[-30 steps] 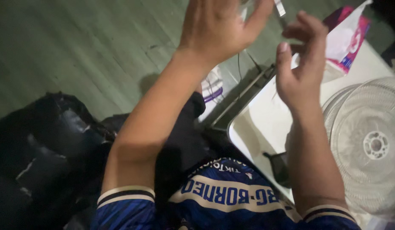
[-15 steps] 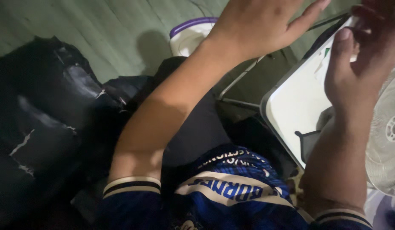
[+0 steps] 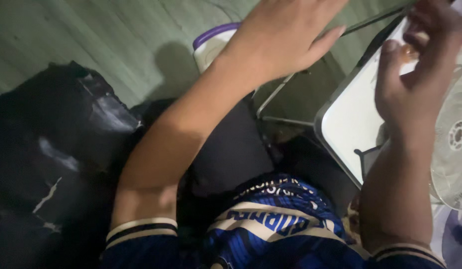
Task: The person wipes the base of a standing electric fan with a cloth, then uses a screwdriver to loosen and remove the central nut securing the fan motor housing. The fan remains disassembled on the table.
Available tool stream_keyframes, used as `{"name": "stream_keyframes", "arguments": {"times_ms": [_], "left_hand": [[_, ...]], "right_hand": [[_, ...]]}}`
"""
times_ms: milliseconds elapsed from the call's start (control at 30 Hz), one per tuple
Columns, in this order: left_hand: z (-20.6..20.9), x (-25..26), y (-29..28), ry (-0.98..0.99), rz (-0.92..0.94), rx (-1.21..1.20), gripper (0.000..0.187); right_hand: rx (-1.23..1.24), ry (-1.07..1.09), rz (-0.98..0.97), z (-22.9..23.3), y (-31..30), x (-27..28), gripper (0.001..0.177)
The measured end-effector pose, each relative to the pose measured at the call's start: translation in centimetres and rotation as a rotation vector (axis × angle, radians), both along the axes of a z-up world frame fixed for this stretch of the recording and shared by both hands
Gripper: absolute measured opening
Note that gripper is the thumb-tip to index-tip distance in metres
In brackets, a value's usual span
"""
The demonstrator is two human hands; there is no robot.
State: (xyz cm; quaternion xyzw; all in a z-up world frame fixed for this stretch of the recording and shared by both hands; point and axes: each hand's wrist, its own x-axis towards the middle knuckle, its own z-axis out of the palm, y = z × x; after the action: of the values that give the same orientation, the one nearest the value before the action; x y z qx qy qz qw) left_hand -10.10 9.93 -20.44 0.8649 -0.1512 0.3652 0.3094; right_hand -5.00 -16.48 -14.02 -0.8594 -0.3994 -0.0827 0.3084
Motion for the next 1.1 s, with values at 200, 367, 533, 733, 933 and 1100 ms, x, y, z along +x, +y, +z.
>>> {"name": "stream_keyframes", "arguments": {"times_ms": [200,367,533,733,933,1100], "left_hand": [[1.2,-1.8,-1.8,-0.030,-0.065,-0.033,0.061],[1.5,-2.9,-3.8,0.059,-0.051,-0.025,0.063],[1.4,-2.6,-6.2,0.063,-0.063,0.001,0.060],[1.0,-1.5,-8.7,0.077,-0.035,0.025,0.060],[0.1,0.8,-11.2,0.091,-0.054,-0.003,0.062],[0.1,2.4,-11.8,0.097,-0.076,-0.016,0.057]], "right_hand": [[-0.024,-0.079,-0.013,1.7,-0.9,-2.3,0.048],[-0.005,-0.075,0.004,2.1,-2.9,-2.9,0.042],[0.028,-0.057,0.020,1.6,-5.7,-3.2,0.041],[0.032,-0.044,0.008,1.2,-8.4,-2.9,0.040],[0.062,0.027,-0.034,0.2,-10.9,-1.8,0.038],[0.064,0.035,-0.060,0.1,-11.6,-0.5,0.037]]}}
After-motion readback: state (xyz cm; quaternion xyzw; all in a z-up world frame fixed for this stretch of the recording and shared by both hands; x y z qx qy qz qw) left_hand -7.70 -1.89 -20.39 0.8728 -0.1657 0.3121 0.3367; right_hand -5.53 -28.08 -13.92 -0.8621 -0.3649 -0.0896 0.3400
